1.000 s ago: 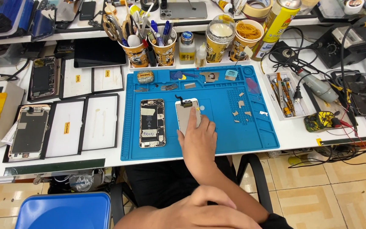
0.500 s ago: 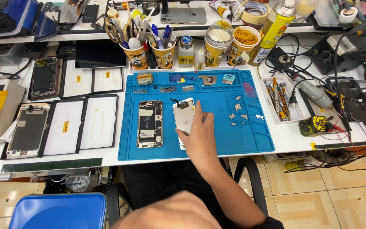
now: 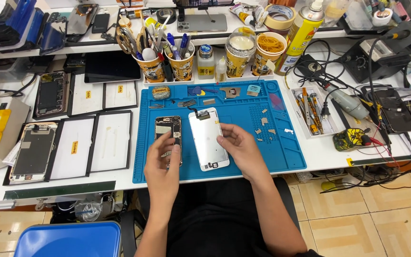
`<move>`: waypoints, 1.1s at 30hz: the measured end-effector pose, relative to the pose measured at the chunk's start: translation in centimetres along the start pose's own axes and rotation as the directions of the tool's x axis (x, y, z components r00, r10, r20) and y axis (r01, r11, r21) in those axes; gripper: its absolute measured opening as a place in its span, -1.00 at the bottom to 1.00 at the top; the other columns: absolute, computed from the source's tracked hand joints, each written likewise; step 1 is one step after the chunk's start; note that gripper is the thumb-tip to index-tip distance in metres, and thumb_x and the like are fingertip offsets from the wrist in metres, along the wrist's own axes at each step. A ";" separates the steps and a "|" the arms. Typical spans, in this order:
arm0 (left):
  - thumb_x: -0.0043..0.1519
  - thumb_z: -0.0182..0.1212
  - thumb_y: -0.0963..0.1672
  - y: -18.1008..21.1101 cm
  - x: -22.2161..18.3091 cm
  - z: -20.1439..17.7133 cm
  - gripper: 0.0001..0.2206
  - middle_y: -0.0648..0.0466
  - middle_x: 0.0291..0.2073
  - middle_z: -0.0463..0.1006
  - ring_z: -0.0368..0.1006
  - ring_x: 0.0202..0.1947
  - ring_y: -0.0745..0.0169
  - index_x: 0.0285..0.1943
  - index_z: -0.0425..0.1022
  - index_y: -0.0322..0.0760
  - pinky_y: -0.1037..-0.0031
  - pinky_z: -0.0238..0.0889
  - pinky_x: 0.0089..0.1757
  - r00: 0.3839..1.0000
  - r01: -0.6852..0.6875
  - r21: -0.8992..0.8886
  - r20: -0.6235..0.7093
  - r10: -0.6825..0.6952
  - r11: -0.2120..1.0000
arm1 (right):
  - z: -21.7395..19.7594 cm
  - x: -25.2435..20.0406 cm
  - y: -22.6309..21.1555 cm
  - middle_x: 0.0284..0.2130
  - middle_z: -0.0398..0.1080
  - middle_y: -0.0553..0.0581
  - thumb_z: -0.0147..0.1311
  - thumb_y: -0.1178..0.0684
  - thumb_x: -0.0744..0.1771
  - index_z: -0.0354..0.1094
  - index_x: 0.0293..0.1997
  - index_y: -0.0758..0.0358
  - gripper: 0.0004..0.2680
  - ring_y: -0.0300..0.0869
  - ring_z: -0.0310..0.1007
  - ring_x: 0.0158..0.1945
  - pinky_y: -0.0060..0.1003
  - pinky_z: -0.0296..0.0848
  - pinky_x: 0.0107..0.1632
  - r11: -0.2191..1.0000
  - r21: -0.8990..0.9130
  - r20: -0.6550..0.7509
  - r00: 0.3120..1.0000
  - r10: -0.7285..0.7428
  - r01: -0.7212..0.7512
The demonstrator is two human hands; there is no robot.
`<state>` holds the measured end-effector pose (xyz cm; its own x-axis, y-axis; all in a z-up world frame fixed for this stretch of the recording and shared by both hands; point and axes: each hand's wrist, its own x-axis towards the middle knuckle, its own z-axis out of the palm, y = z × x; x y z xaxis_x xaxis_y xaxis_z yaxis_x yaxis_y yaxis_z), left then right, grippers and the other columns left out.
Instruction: The person works on a disassembled white smartphone placed on a blue mat. They use tweezers to install a small component at the bottom of the device and later use a screwdriver to secure internal parts. The person also handles a separate phone chassis and various small screws.
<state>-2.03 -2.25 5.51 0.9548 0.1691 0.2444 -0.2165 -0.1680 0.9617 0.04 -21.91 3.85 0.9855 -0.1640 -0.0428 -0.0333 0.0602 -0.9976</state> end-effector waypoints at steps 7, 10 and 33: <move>0.33 0.18 -0.17 -0.7 0.7 2.7 -0.52 -0.25 -0.15 0.62 0.54 -0.21 0.09 0.46 0.30 -0.40 0.36 0.51 -0.22 0.970 0.185 -0.132 0.186 -0.159 0.974 | -0.8 0.5 2.3 -0.15 0.57 0.32 0.15 0.24 0.35 0.35 0.28 0.41 -0.67 -0.11 0.58 -0.13 -0.20 0.56 -0.01 0.987 0.140 0.060 0.994 -0.089 0.080; 0.28 0.25 -0.21 -1.6 0.4 3.2 -0.46 -0.19 -0.20 0.65 0.55 -0.25 0.20 0.48 0.28 -0.38 0.48 0.48 -0.28 0.961 0.202 -0.157 0.225 -0.164 0.967 | -1.6 0.3 3.5 -0.16 0.57 0.31 0.16 0.23 0.35 0.36 0.26 0.40 -0.68 -0.13 0.57 -0.14 -0.22 0.55 -0.02 0.983 0.154 0.057 0.992 -0.109 0.099; 0.23 0.31 -0.27 -5.5 0.1 1.7 -0.47 -0.09 -0.24 0.67 0.62 -0.19 0.25 0.43 0.33 -0.37 0.44 0.61 -0.23 0.969 0.080 -0.324 0.246 0.003 0.943 | -1.5 -0.2 3.7 -0.21 0.55 0.36 0.20 0.28 0.32 0.36 0.20 0.45 -0.69 -0.14 0.56 -0.19 -0.17 0.54 -0.03 0.963 0.184 0.154 0.962 -0.225 0.196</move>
<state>-0.39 -2.97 0.09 0.9750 -0.0758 0.2090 -0.1938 0.1701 0.9662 -0.55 -23.10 0.05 0.9813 -0.0192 0.1917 0.1915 0.2065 -0.9595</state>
